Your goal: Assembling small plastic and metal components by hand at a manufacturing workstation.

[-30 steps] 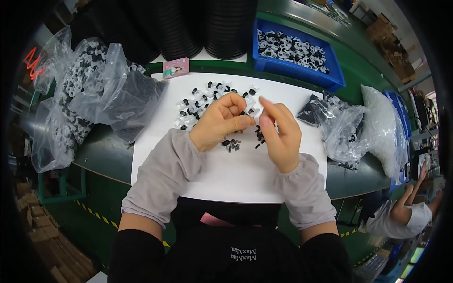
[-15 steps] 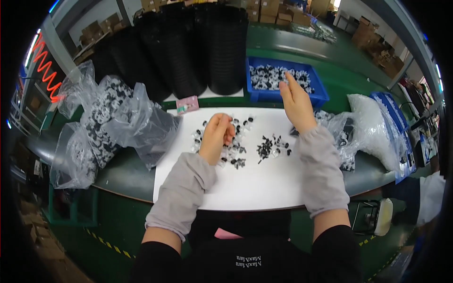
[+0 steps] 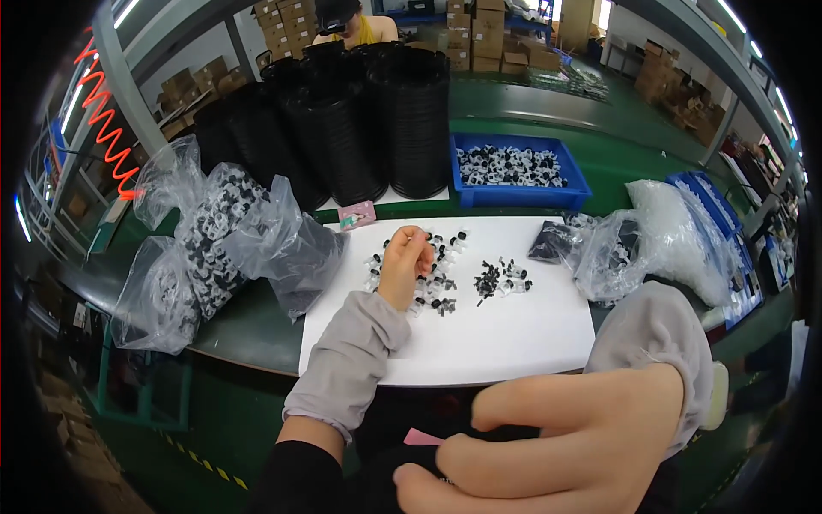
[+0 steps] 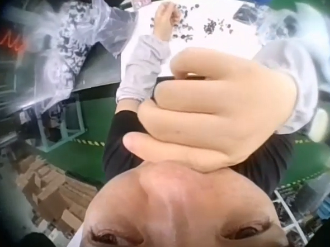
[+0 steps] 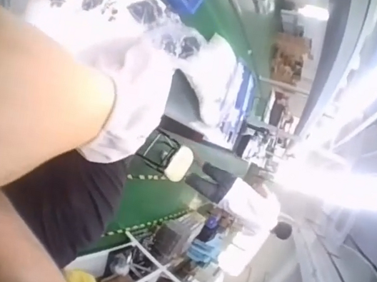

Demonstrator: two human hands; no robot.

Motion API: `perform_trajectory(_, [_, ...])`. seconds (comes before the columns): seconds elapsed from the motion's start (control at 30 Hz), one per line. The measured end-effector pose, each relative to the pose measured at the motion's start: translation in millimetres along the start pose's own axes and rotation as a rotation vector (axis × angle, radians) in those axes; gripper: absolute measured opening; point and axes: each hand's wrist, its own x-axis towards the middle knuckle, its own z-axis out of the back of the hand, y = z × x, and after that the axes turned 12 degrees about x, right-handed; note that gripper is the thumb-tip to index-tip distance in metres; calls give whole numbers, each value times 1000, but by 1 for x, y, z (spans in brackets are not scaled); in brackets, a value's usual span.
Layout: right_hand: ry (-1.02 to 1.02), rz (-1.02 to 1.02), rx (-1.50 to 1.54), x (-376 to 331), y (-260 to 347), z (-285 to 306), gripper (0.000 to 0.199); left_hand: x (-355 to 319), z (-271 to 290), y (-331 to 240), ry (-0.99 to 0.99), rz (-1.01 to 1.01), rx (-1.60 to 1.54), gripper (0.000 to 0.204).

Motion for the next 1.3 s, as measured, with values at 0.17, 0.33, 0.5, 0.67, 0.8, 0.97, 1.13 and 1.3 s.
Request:
perform_trajectory(0.17, [265,140,170,19,-14,17,18,4,-10,4,23,-57,-17,18])
perform_trajectory(0.33, [226,60,396,10,-7,-12,27,3,-7,8,-27,-26,61,19])
perform_trajectory(0.5, [99,285,2,-18,-16,-11,37,8,-21,9,65,-56,56,21])
perform_trajectory(0.67, [114,-127,67,-77,-61,-19,9,-3,2,5,48,-90,82,17])
perform_trajectory(0.8, [-309,-392,-104,-159,-143,-34,7,-2,-9,4,20,-99,132,16])
perform_trajectory(0.97, [-548,-507,-362,-227,-204,-52,9,-7,-8,3,39,-125,176,14])
perform_trajectory(1.13, [-692,-687,-298,-257,-214,-45,12,-4,-8,9,73,-188,255,12])
perform_trajectory(1.3, [-782,-851,-230,-259,-214,-48,14,-2,-6,13,70,-179,292,13])
